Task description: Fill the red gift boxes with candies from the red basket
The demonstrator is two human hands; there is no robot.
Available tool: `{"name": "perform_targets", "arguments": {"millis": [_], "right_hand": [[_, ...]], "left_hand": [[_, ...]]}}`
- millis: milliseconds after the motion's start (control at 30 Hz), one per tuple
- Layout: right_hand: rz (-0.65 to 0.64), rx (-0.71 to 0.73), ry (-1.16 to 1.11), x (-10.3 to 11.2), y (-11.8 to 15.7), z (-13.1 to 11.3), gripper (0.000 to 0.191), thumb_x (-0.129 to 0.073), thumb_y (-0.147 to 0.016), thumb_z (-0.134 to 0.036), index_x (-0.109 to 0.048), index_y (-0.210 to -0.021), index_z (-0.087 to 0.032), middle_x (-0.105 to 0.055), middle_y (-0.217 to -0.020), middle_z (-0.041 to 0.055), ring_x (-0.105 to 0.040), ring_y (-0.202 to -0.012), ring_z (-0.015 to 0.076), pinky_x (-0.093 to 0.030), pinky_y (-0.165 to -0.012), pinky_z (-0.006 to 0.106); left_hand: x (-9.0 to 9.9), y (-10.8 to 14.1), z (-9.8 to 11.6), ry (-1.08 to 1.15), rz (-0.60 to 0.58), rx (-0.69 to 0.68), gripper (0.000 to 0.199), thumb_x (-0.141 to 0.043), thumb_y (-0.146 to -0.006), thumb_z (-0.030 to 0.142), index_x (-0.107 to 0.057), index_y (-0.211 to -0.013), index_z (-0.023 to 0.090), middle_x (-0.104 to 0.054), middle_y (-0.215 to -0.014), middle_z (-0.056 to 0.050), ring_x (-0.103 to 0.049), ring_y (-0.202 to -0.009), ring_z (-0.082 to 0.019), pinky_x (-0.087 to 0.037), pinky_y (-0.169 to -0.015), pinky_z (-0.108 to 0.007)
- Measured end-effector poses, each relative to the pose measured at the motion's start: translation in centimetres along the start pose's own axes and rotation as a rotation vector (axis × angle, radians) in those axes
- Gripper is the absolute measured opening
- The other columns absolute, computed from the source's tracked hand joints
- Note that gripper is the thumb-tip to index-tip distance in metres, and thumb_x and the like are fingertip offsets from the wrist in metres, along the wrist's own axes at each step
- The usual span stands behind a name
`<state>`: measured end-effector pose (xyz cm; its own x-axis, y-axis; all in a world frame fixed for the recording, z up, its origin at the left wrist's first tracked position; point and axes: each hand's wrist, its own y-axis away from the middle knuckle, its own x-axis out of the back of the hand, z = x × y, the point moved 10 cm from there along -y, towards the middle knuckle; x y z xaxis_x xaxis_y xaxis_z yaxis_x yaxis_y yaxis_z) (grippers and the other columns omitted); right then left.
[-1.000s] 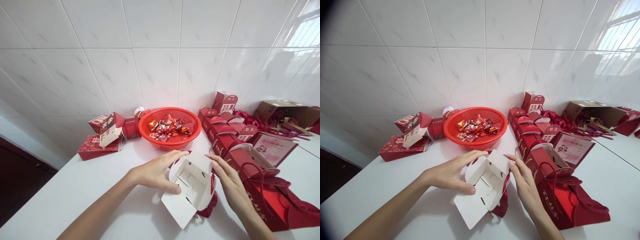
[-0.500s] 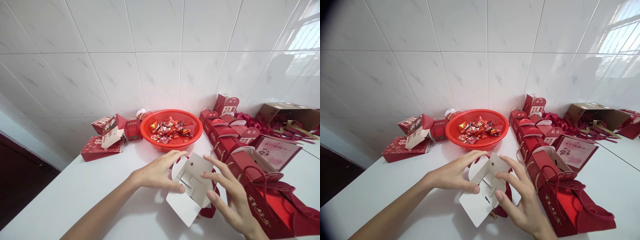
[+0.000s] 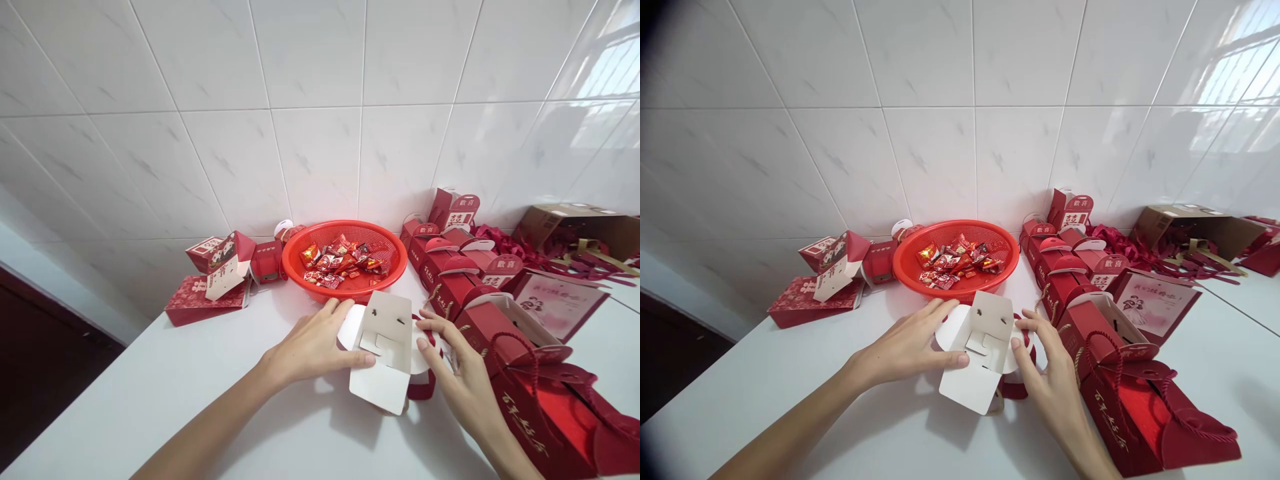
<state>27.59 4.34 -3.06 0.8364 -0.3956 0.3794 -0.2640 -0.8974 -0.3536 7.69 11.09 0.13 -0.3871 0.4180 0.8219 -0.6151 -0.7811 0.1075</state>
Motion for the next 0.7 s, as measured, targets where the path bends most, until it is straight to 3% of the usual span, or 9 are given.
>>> {"name": "perform_targets", "arguments": {"millis": [200, 333, 433, 600, 700], "right_hand": [[-0.050, 0.007, 0.008, -0.5, 0.1, -0.6, 0.031, -0.054, -0.095, -0.048, -0.063, -0.114, -0.025, -0.071, -0.120, 0.0077, -0.065, -0.115, 0.0272, -0.052, -0.095, 0.037], [-0.035, 0.107, 0.126, -0.3, 0.5, -1.4, 0.035, -0.056, -0.093, -0.043, -0.059, -0.124, -0.026, -0.060, -0.143, 0.0097, -0.055, -0.134, 0.0314, -0.048, -0.105, 0.045], [-0.041, 0.210, 0.176, -0.4, 0.8, -1.9, 0.028, -0.057, -0.093, -0.036, -0.061, -0.119, -0.027, -0.048, -0.155, 0.0097, -0.044, -0.144, 0.0332, -0.043, -0.110, 0.051], [-0.066, 0.265, 0.234, -0.5, 1.0, -2.2, 0.026, -0.058, -0.092, -0.038, -0.063, -0.115, -0.028, -0.065, -0.135, 0.0107, -0.061, -0.128, 0.0329, -0.055, -0.098, 0.047], [-0.058, 0.324, 0.268, -0.4, 1.1, -2.8, 0.027, -0.060, -0.091, -0.041, -0.064, -0.115, -0.029, -0.068, -0.127, 0.0092, -0.066, -0.122, 0.0312, -0.059, -0.090, 0.039]], "left_hand": [[-0.3, 0.0, 0.5, 0.047, -0.040, -0.039, 0.072, -0.064, -0.078, 0.070, -0.052, -0.136, 0.028, -0.060, -0.127, -0.010, -0.057, -0.117, -0.034, -0.050, -0.086, -0.039], [-0.7, 0.1, 0.2, 0.058, -0.077, -0.025, 0.078, -0.064, -0.078, 0.071, -0.049, -0.140, 0.027, -0.059, -0.130, -0.012, -0.057, -0.119, -0.036, -0.050, -0.088, -0.040], [-1.1, 0.3, 0.2, 0.081, -0.113, -0.041, 0.079, -0.064, -0.078, 0.072, -0.050, -0.141, 0.027, -0.059, -0.133, -0.012, -0.058, -0.120, -0.036, -0.049, -0.091, -0.040], [-1.1, 0.7, 0.5, 0.085, -0.131, -0.118, 0.087, -0.064, -0.077, 0.073, -0.041, -0.149, 0.031, -0.055, -0.142, -0.011, -0.056, -0.125, -0.035, -0.047, -0.097, -0.041], [-0.9, 0.8, 0.2, 0.048, -0.140, -0.091, 0.086, -0.064, -0.076, 0.074, -0.044, -0.147, 0.030, -0.059, -0.137, -0.010, -0.060, -0.119, -0.035, -0.048, -0.092, -0.039]]}}
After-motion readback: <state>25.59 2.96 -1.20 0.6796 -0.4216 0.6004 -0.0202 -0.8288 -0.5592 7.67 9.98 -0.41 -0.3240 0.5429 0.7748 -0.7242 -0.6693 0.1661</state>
